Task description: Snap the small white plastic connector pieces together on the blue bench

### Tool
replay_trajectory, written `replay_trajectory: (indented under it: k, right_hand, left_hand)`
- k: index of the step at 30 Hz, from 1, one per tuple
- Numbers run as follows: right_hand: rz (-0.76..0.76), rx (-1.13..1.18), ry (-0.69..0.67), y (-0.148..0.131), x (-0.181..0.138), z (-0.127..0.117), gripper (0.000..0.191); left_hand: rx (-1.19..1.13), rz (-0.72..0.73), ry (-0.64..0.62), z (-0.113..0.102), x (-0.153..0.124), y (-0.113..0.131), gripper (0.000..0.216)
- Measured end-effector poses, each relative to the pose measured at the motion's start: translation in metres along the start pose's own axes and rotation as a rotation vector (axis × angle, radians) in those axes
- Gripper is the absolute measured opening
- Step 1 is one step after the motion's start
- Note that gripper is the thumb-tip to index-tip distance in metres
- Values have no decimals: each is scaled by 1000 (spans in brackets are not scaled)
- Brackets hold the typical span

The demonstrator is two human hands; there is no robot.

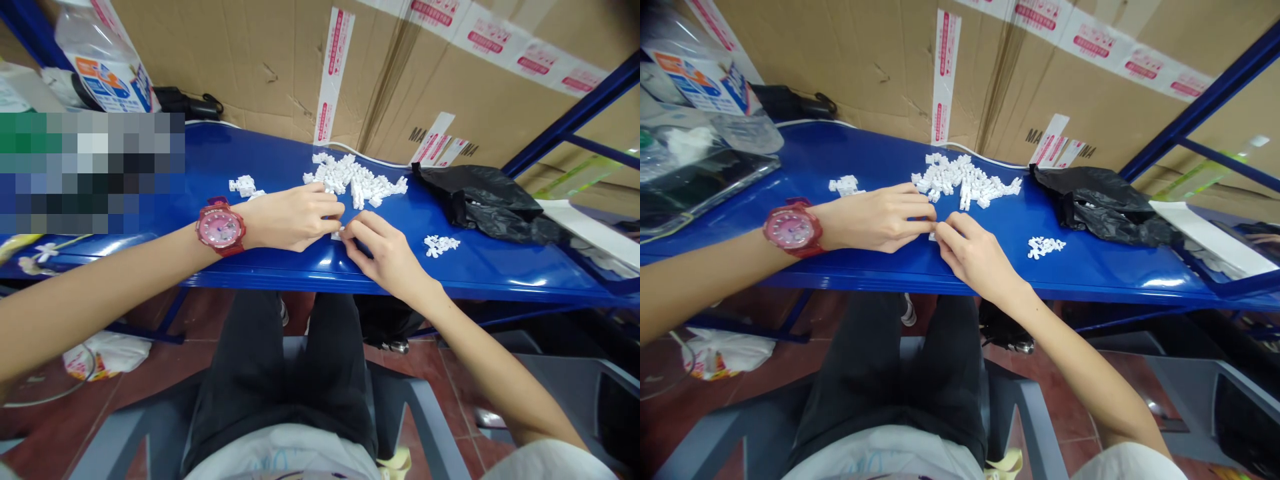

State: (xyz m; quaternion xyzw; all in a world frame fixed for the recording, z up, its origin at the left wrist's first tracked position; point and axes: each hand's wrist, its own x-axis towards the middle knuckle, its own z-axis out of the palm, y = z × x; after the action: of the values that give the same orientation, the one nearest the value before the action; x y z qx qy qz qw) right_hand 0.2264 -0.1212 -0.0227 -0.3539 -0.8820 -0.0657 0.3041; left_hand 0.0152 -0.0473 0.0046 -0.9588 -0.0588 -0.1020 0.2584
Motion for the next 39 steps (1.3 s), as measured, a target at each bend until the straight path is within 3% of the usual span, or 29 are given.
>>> replay_trajectory:
  k: [4,13,24,27,32,39]
  right_hand:
    - [-7,-30,45,2,-1,1,12]
    - [-3,62,11,3,-2,0,13]
    - [-123,63,-24,5,2,-3,15]
    - [-112,113,-31,5,3,-4,17]
    - [-80,114,72,4,3,-5,13]
    - [-54,124,48,3,6,-4,14]
  left_hand:
    - [4,-2,-16,-2,1,2,27]
    - [-36,24,48,-5,2,7,33]
    - [-251,-92,121,6,-1,5,22]
    - [-321,-134,118,9,-1,5,22]
    - [-448,-152,152,12,-4,3,16]
    - [-544,-181,158,14,-5,2,13]
